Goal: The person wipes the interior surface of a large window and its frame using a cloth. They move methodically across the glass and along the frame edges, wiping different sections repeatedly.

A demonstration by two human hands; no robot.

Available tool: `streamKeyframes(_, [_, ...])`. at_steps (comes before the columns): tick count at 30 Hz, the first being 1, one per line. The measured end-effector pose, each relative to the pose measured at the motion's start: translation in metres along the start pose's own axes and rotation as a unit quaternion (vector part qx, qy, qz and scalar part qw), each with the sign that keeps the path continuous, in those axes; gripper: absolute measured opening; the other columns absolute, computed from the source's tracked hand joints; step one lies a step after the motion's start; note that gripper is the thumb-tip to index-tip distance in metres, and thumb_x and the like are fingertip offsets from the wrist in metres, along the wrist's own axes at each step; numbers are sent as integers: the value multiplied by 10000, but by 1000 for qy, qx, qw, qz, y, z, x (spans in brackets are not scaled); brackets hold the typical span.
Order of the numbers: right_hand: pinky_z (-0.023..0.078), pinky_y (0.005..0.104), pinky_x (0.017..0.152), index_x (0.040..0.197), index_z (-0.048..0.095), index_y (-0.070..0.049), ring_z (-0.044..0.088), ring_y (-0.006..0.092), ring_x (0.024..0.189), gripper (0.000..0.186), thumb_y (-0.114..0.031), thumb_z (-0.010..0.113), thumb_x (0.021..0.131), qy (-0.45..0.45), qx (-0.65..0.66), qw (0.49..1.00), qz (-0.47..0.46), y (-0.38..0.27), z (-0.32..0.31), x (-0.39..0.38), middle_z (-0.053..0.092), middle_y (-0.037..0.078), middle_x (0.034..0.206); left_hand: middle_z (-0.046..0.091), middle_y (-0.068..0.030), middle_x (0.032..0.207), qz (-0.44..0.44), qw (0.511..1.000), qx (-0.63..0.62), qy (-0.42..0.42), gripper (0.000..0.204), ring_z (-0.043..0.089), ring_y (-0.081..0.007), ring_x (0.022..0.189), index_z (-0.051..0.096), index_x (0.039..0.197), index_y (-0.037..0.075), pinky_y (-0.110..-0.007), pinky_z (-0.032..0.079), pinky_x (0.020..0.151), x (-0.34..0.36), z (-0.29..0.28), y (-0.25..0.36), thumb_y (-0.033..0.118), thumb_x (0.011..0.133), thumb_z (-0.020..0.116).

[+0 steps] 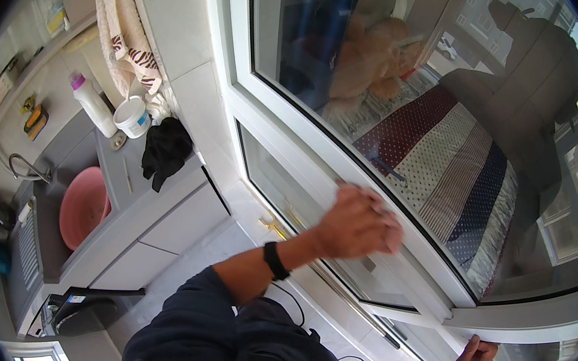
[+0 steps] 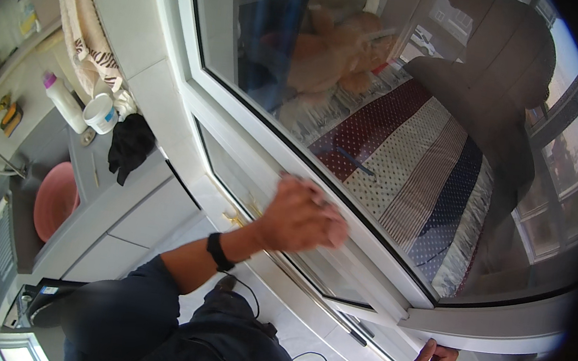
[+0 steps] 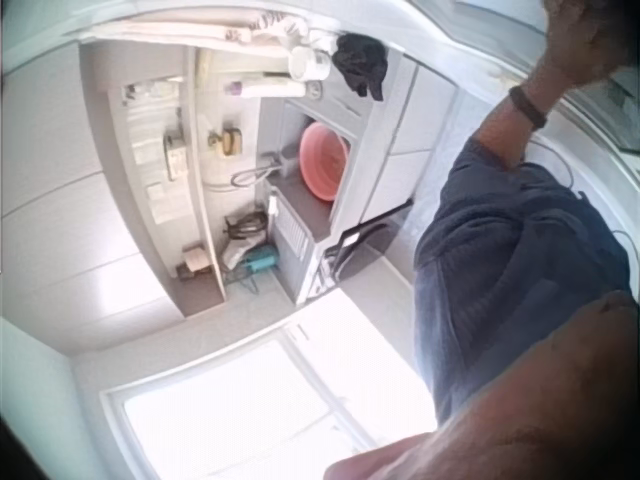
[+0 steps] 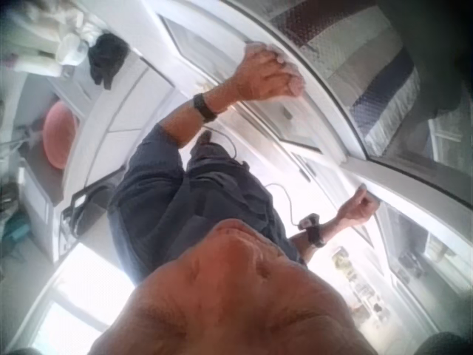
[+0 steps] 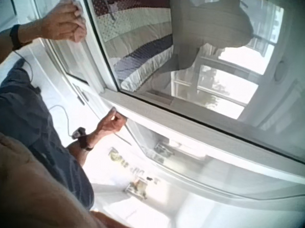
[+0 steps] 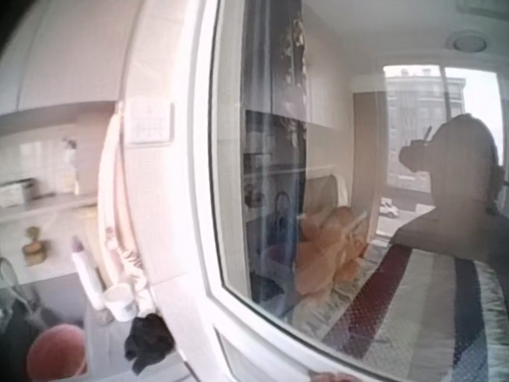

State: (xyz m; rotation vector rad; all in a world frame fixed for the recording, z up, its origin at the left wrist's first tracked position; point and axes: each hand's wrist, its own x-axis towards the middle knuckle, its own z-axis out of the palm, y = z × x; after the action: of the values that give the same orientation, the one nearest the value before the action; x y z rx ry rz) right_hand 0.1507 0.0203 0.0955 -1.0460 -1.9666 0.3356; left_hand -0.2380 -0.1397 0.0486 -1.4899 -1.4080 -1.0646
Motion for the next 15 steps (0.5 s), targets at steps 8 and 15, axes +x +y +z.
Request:
streamKeyframes(8, [423,345,922,845,490,-19,542,228,968,207,-101,613,990,0,16,1000,14,6,0,-2,551,105,1011,572,-136,905,-89,965,229,-85,49,558,-284,881,520,858,48,-398,459,864,-32,-110,-181,89,843,499])
streamKeyframes(15, [407,271,806,833,492,-14,458,158,825,191,-59,617,971,20,64,998,-3,-7,6,-5,493,65,911,640,-219,1124,-148,973,165,-60,275,592,-432,1077,629,1059,-25,-497,430,1042,-59,-142,-254,174,1019,443])
